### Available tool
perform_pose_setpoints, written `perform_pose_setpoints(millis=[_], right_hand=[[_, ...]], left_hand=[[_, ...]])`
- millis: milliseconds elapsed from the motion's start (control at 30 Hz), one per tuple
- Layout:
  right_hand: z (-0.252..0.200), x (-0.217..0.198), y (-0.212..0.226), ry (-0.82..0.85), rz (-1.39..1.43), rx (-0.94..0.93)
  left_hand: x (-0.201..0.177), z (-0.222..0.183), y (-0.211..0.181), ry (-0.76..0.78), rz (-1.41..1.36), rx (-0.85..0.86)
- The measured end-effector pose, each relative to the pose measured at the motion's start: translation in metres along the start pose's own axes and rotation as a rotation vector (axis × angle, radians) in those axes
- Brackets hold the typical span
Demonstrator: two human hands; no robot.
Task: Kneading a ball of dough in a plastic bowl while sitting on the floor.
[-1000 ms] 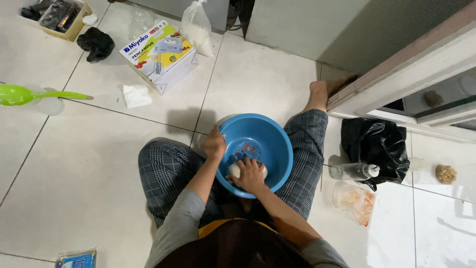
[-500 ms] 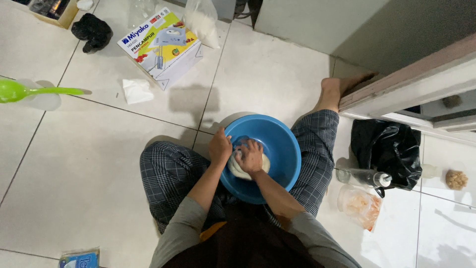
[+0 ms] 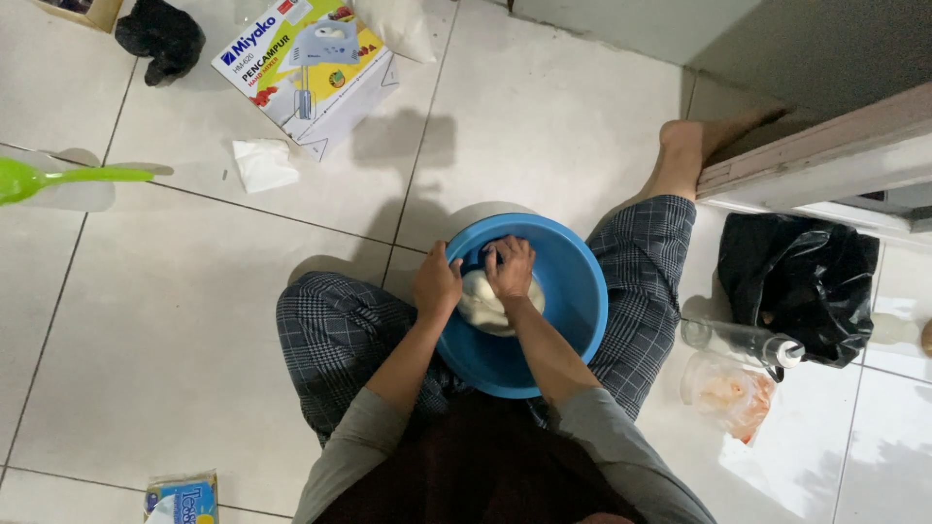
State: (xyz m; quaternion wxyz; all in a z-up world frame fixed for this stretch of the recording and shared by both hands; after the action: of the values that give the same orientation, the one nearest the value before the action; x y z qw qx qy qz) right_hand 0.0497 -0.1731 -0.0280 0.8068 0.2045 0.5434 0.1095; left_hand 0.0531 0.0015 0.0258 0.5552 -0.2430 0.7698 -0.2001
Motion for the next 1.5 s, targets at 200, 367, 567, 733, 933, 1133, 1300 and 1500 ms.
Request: perform_pose_setpoints(millis=[200, 367, 567, 733, 933, 1133, 1300, 1500], right_hand=[[-0.006, -0.008, 0.008, 0.094, -0.063, 0.011], [-0.029, 0.012, -0.011, 0.376, -0.015, 0.151], [-0.056, -0.056, 0.022, 0.565, 0.085, 0.069], [-0.092, -0.114, 0.046, 0.492, 0.115, -0.067], [-0.117, -0.133, 0.031, 0.349, 0.012, -0.108], [-0.135, -0.116, 0.024, -0.196, -0.085, -0.605], [-0.114, -0.071, 0.027, 0.535, -0.130, -0.321], [-0.072, -0.044, 0.044, 0.266, -0.071, -0.436]], left_hand=[[0.012, 0.006, 0.008, -0.023, 0.064, 0.007], [0.002, -0.001, -0.001, -0.089, 0.080, 0.070], [0.007, 0.002, 0.002, -0.136, 0.107, 0.080], [0.042, 0.027, 0.025, -0.109, 0.109, 0.027], [0.032, 0.018, 0.019, -0.180, 0.112, 0.125], [0.024, 0.013, 0.013, -0.181, 0.151, 0.112], [0.019, 0.008, 0.014, -0.154, 0.086, 0.104], [0.005, 0.004, 0.004, -0.075, 0.067, 0.052]])
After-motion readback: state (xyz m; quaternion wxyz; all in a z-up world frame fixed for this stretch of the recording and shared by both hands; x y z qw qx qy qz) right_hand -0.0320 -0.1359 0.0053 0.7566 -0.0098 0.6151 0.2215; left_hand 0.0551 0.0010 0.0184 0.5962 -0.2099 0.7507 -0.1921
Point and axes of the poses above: each hand's wrist, its own z-axis towards the middle knuckle, its own x-axis out of the palm, y = z × x, the point moved 6 cm from there along z, towards the middle knuckle, and after that the axes turned 4 degrees about -y, right-handed, at the moved point
